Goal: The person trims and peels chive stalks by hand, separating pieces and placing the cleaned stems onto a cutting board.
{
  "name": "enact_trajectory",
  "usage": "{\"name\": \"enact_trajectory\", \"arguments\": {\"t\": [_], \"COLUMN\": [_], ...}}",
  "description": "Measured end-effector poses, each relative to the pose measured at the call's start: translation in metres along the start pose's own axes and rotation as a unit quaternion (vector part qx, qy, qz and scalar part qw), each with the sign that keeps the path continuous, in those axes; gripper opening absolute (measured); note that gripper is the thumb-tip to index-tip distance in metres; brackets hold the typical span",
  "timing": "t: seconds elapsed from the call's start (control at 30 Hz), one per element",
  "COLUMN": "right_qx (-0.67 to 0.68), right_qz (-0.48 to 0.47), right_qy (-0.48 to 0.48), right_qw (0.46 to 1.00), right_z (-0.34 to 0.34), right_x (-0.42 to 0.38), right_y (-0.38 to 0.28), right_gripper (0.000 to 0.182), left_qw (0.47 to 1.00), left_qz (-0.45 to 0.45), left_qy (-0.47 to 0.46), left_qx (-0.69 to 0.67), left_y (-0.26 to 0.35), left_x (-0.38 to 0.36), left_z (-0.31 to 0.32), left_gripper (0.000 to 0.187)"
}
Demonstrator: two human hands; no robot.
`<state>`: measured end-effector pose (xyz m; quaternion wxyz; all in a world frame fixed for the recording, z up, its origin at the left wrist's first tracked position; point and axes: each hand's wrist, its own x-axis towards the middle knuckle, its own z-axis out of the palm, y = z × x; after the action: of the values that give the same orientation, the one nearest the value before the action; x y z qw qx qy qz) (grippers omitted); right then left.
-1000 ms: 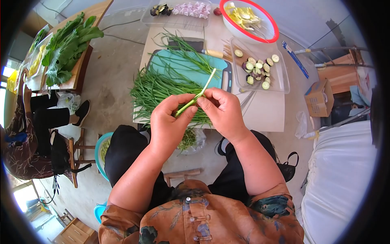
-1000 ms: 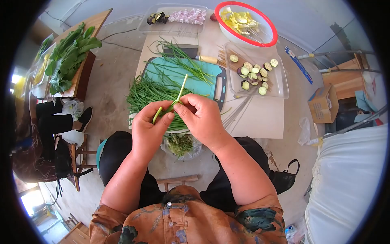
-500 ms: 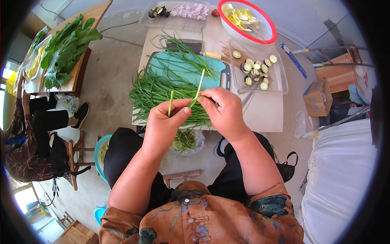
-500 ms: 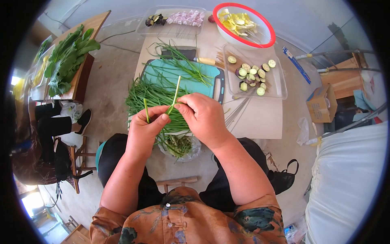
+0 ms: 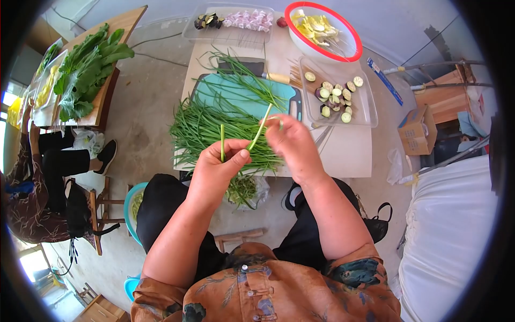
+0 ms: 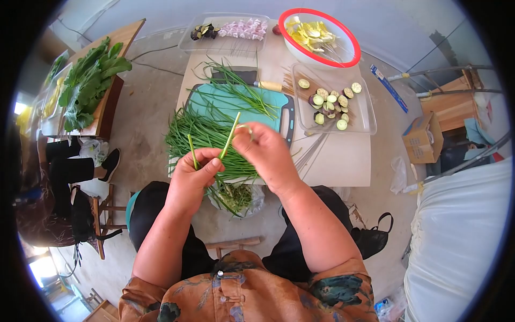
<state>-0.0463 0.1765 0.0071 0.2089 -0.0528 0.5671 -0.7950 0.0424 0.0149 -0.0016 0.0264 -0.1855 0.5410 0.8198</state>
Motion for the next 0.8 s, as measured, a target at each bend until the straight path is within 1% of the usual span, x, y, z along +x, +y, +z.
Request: {"name": "enact_trajectory", "arguments": {"t": [0.07,0.1,0.17,0.2,0.27,0.33,0.4,0.53,0.6,0.67,0.73,0.8], "right_qx": [-0.070,-0.094,-0.092,-0.091,-0.081,-0.071,-0.139,-0.178,-0.214,-0.216,-0.218,-0.231], "right_qz": [0.040,0.039,0.028,0.016,0.008,0.000,-0.027,-0.032,-0.077,-0.075,-0.073,-0.096], "right_qy": [-0.084,-0.075,-0.084,-0.094,-0.100,-0.105,-0.096,-0.102,-0.114,-0.120,-0.125,-0.137], "right_qw": [0.993,0.992,0.992,0.991,0.992,0.992,0.985,0.978,0.967,0.966,0.965,0.958], "right_z": [0.009,0.008,0.005,0.004,0.010,0.011,0.007,0.008,0.007,0.008,0.008,0.007], "right_x": [-0.003,-0.003,-0.001,0.000,-0.003,-0.003,-0.001,-0.005,-0.004,-0.005,-0.004,-0.003], "right_y": [0.004,0.009,0.017,0.018,0.013,0.012,0.014,0.002,0.003,0.001,0.000,0.002], "right_gripper": [0.023,0.023,0.022,0.022,0.021,0.021,0.021,0.022,0.022,0.022,0.022,0.021], "left_qw": [1.000,1.000,0.997,0.997,0.993,0.993,0.994,0.996,0.997,0.998,0.997,0.996], "left_qz": [-0.011,-0.011,0.075,0.074,0.070,0.070,0.071,0.048,0.041,-0.019,-0.033,-0.047], "left_qy": [-0.022,-0.022,-0.009,-0.009,-0.012,-0.013,-0.015,-0.037,-0.044,-0.057,-0.065,-0.073], "left_qx": [-0.002,-0.002,0.022,0.022,0.099,0.091,0.084,0.059,0.051,-0.002,-0.012,-0.021], "left_y": [0.001,0.000,-0.002,-0.002,-0.001,0.000,0.001,0.001,0.003,0.011,0.011,0.009], "left_x": [0.001,0.001,0.002,0.002,0.001,0.001,0.001,0.003,0.002,0.000,0.000,0.001], "left_z": [0.000,0.002,0.009,0.007,0.005,0.006,0.005,0.002,0.002,0.003,0.000,-0.002], "left_gripper": [0.017,0.017,0.012,0.012,0.008,0.007,0.006,0.010,0.012,0.014,0.014,0.014]}}
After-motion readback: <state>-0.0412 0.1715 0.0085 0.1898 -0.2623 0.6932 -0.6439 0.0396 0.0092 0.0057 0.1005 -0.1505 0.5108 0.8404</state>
